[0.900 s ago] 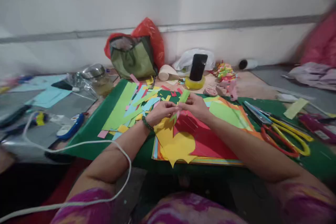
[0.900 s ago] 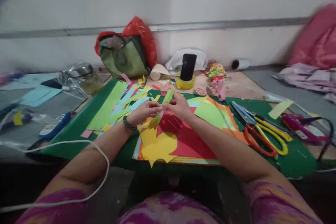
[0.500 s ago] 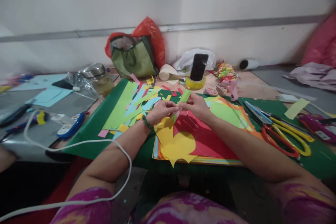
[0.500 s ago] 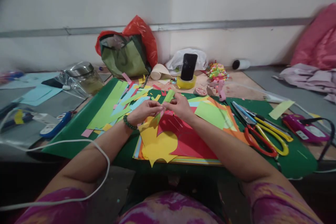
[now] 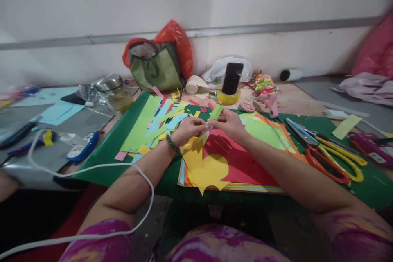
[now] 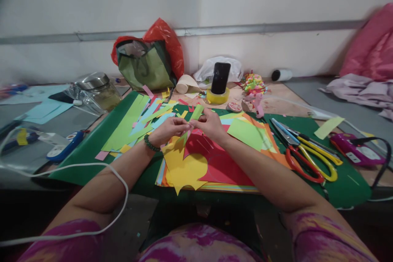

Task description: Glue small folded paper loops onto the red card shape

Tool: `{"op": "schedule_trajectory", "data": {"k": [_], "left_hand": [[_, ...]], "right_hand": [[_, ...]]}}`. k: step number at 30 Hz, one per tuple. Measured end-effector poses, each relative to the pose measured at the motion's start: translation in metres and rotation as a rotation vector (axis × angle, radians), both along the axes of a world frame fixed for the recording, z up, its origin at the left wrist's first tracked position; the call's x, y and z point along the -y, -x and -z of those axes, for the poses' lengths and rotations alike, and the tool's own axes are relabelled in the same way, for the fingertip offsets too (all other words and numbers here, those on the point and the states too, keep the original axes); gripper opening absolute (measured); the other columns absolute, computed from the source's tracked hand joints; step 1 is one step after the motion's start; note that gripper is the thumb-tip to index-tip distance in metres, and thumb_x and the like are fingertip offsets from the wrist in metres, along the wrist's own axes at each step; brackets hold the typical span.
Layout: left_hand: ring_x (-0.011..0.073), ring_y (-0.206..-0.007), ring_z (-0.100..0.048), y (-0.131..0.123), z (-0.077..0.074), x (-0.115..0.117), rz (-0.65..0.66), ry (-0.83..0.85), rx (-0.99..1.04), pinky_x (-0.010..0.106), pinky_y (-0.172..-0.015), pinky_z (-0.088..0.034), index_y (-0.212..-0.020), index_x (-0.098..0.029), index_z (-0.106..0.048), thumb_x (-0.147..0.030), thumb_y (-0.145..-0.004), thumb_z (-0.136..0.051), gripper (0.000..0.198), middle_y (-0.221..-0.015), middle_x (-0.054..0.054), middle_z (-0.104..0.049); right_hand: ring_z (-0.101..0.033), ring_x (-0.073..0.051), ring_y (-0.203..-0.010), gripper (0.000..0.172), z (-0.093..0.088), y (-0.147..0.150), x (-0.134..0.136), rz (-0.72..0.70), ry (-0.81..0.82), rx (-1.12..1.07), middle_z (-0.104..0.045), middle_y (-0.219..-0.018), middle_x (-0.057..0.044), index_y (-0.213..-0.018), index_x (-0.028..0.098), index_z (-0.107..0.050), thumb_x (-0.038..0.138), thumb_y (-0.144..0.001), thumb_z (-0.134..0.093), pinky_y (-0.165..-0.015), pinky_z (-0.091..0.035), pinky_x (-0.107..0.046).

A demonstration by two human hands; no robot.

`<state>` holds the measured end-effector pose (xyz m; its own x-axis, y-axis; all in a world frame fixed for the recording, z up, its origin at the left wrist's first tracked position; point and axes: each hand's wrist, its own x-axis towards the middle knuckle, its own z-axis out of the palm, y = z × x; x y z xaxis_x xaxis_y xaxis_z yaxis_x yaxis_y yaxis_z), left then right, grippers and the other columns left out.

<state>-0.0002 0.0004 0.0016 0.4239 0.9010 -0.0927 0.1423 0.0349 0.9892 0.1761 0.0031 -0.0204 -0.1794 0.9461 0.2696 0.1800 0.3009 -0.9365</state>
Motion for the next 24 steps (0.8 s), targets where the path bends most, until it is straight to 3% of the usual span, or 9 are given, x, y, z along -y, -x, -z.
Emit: {"op": "schedule_trajectory", "data": {"k": [9,18,24], "left_hand": [[0.0058,-0.046,-0.04,0.0013,0.0036,-0.0018,0.016,-0.011,0.024,0.02,-0.046,-0.028,-0.061,-0.013,-0.061,-0.042,-0.06,-0.075,0.033,-0.049,-0.003,-0.048],[0.0073,-0.05,-0.044,0.0019,0.0038,-0.0014,-0.021,0.001,-0.025,0.021,-0.05,-0.034,-0.065,-0.013,-0.063,-0.04,-0.062,-0.074,0.03,-0.052,-0.003,-0.051],[0.0067,-0.05,-0.043,0.0001,-0.0002,0.0015,0.001,-0.001,-0.037,0.021,-0.049,-0.032,-0.064,-0.013,-0.06,-0.045,-0.062,-0.073,0.035,-0.053,-0.003,-0.05]], "right_hand": [[-0.066,-0.021,-0.069,0.037,-0.0004,0.002,0.0018,-0.021,0.071,-0.117,-0.068,-0.072,-0.001,-0.089,0.018,-0.058,0.036,-0.063,-0.077,-0.063,-0.053,-0.032],[-0.063,-0.014,-0.057,0.031,-0.0034,0.0011,-0.0019,0.012,0.18,-0.255,-0.065,-0.063,0.003,-0.082,0.019,-0.058,0.038,-0.062,-0.073,-0.06,-0.053,-0.029],[-0.065,-0.017,-0.068,0.034,-0.0018,0.0018,0.0006,0.002,0.069,-0.157,-0.068,-0.071,0.001,-0.09,0.019,-0.059,0.031,-0.062,-0.075,-0.065,-0.054,-0.031]]}}
